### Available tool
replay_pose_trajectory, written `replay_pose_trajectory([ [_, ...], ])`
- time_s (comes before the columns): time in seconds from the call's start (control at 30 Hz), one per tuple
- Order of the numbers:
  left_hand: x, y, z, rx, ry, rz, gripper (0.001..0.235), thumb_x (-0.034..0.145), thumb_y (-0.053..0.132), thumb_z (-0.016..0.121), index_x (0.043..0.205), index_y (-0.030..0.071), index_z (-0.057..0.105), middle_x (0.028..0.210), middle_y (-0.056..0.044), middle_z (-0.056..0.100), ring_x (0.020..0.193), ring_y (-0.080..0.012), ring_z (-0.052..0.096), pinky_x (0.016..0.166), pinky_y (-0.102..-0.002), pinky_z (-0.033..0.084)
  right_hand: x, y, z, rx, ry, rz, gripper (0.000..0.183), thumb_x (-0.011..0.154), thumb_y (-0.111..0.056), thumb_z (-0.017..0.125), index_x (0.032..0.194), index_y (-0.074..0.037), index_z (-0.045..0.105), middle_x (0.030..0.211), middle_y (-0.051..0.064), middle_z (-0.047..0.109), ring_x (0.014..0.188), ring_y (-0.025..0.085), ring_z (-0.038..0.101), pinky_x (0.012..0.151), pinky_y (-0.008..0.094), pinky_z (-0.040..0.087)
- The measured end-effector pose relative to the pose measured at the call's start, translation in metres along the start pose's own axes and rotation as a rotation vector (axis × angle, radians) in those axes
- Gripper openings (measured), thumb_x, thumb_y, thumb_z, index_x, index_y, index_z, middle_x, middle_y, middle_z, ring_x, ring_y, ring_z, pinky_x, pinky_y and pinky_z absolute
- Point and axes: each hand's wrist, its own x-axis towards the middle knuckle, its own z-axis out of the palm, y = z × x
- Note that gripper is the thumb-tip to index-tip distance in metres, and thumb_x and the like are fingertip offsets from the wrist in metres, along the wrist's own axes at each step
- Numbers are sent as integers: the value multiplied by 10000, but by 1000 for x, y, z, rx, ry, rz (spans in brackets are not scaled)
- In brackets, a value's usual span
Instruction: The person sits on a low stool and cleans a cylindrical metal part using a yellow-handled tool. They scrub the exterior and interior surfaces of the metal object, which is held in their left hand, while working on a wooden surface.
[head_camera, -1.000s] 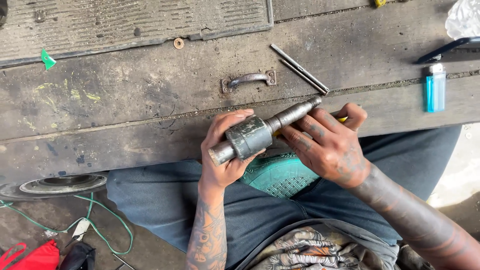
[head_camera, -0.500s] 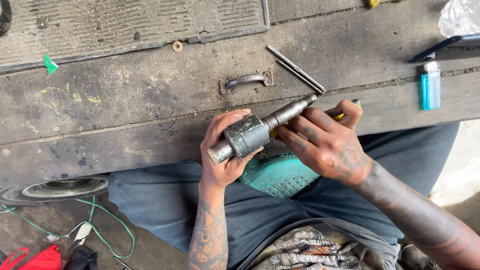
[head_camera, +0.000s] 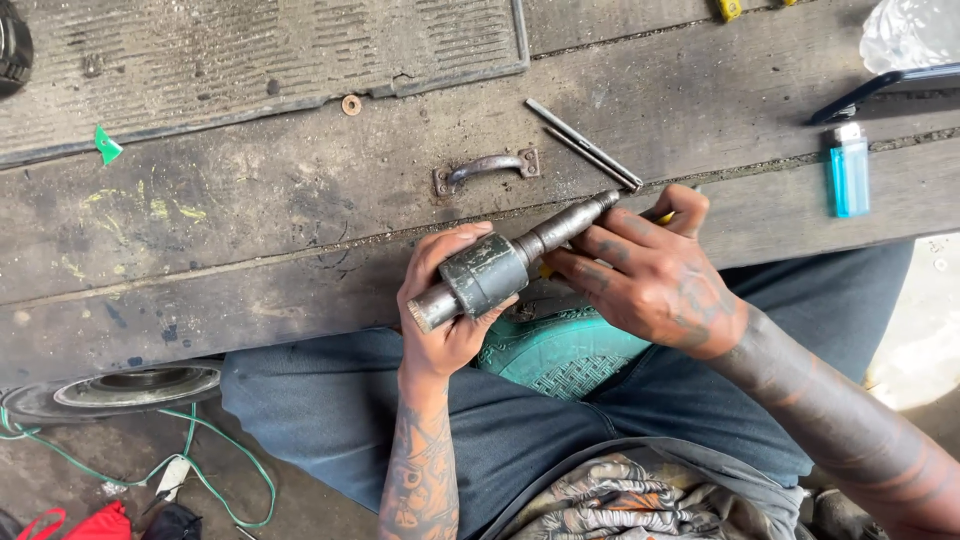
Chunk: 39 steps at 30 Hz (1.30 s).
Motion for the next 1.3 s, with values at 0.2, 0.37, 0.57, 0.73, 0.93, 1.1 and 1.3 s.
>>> replay_pose_trajectory([
  [0.2, -3, -5, 1, -11, 10, 19, 517, 902, 304, 782, 1290, 102, 506, 1246, -147, 608, 1207, -325, 662, 1098, -430, 531, 3, -8, -1, -112, 94, 47, 92, 1051, -160, 679, 1115, -152, 745, 1030, 2, 688, 923, 224, 668, 852, 439, 281],
  [0.37, -4, -6, 3, -5, 38, 39, 510, 909, 310, 775, 1290, 107, 503, 1226, -143, 595, 1183, -334, 666, 1084, -438, 535, 2, -4, -1, -73, 16, 29, 139, 1043, -193, 640, 1141, -231, 731, 1019, -40, 646, 904, 208, 619, 828, 464, 266],
  [0.57, -8, -2, 10, 36, 170, 110, 507, 883, 256, 780, 1259, 87, 484, 1208, -172, 555, 1135, -320, 649, 1053, -448, 564, -7, -18, -12, 100, -44, 189, 193, 1033, -294, 663, 1158, -148, 686, 981, 36, 620, 821, 249, 587, 773, 432, 438],
  [0.73, -20, 7, 13, 125, 277, 91, 507, 848, 371, 713, 1082, 115, 343, 1167, -181, 539, 1064, -253, 568, 949, -387, 478, -42, -45, -8, 293, -176, 484, 320, 1006, -291, 623, 1286, -139, 649, 936, 97, 582, 796, 331, 634, 708, 440, 519],
  [0.93, -44, -8, 0, 139, 194, 213, 703, 771, 172, 861, 1259, -92, 431, 1064, -229, 605, 1020, -331, 634, 976, -480, 470, -48, -66, -14, 518, -4, 739, 302, 938, -220, 732, 1222, -132, 681, 845, 126, 619, 737, 429, 678, 555, 478, 549],
  [1.1, -48, 5, 17, 457, 113, 307, 773, 675, 306, 961, 1235, -54, 569, 1150, -203, 593, 1054, -400, 561, 1024, -571, 406, -53, -68, -26, 586, 10, 708, 242, 970, -217, 707, 1181, -101, 682, 863, 150, 621, 747, 442, 670, 596, 478, 573],
  [1.3, -61, -20, 38, 675, 272, 566, 746, 757, 511, 880, 1124, 10, 468, 1178, -152, 504, 1123, -345, 517, 1054, -482, 409, -74, -62, -23, 630, 63, 721, 294, 939, -223, 739, 1178, -62, 680, 850, 183, 630, 785, 462, 689, 605, 491, 583],
])
